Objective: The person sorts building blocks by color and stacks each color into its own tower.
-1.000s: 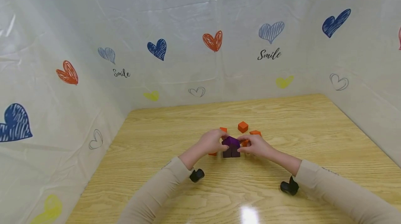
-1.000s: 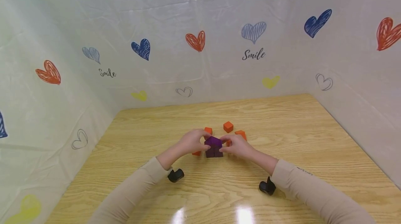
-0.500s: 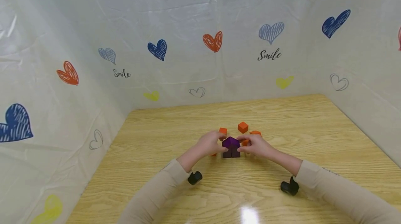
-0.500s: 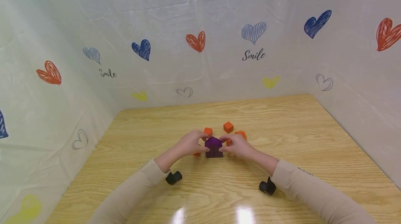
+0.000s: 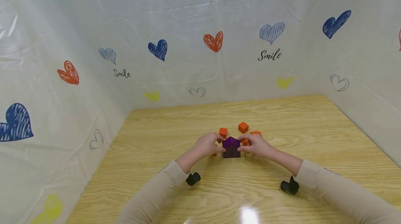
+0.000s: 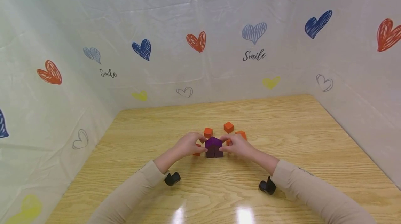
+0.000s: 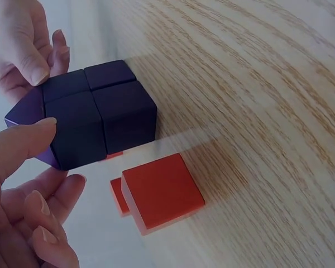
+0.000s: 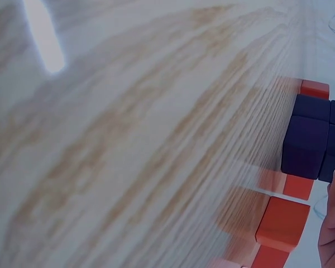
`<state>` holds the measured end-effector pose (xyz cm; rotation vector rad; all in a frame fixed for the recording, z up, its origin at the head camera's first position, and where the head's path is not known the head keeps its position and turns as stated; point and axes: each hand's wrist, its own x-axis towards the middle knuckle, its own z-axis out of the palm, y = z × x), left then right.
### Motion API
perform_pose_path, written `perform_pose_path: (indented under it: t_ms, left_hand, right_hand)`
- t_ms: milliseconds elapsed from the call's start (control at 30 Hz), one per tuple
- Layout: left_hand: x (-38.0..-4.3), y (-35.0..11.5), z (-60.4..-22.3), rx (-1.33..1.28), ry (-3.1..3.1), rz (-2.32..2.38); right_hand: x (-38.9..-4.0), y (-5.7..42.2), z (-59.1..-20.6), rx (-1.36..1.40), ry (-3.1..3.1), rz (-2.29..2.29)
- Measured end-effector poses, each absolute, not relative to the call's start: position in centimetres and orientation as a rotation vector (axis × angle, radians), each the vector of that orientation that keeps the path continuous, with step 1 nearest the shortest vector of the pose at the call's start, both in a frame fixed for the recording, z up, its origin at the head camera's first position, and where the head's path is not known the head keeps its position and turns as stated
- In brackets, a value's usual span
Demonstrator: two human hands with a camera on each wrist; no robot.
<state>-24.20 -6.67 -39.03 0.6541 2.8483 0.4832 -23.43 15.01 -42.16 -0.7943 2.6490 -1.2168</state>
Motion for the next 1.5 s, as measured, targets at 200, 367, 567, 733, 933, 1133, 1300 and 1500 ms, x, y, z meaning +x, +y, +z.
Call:
perform_pose_path:
  t_ms: [200, 367, 567, 733, 933, 1133, 1300, 1500]
  left_hand:
    - [-24.3, -6.9, -39.2, 0.654, 2.825, 0.521]
    - [-24.4, -7.1, -39.3, 0.667, 2.814, 0.537]
    - [-24.5, -7.2, -39.3, 0.673, 2.805, 0.564]
    - [-24.5, -7.3, -39.4, 0.675, 2.793, 0.608]
    - [-24.6, -7.3, -39.6, 0.679, 2.796, 0.614]
    - [-24.8, -8.0, -39.2, 0.619, 2.724, 0.749]
    - [-25.3, -9.6, -38.6, 0.566, 2.709, 0.905]
    - [-25.2, -11.1, -38.4, 0.54, 2.705, 1.004]
  right_hand:
    - [-23.6, 15.0, -42.5, -0.81, 2.635, -1.224]
    - [-23.3, 15.1, -42.3, -0.936, 2.622, -1.288]
    - [-23.3, 14.9, -42.3, -0.871, 2.621, -1.257]
    - [-23.5, 14.8, -42.4, -0.808, 2.632, -1.208]
    - [-23.3, 14.7, -42.1, -0.797, 2.634, -1.216]
    - [-23.4, 14.9, -42.0, -0.793, 2.613, -1.263]
    - [-23.7, 15.5, -41.4, -0.782, 2.647, -1.333]
    - [-23.9, 16.3, -40.8, -0.724, 2.658, -1.363]
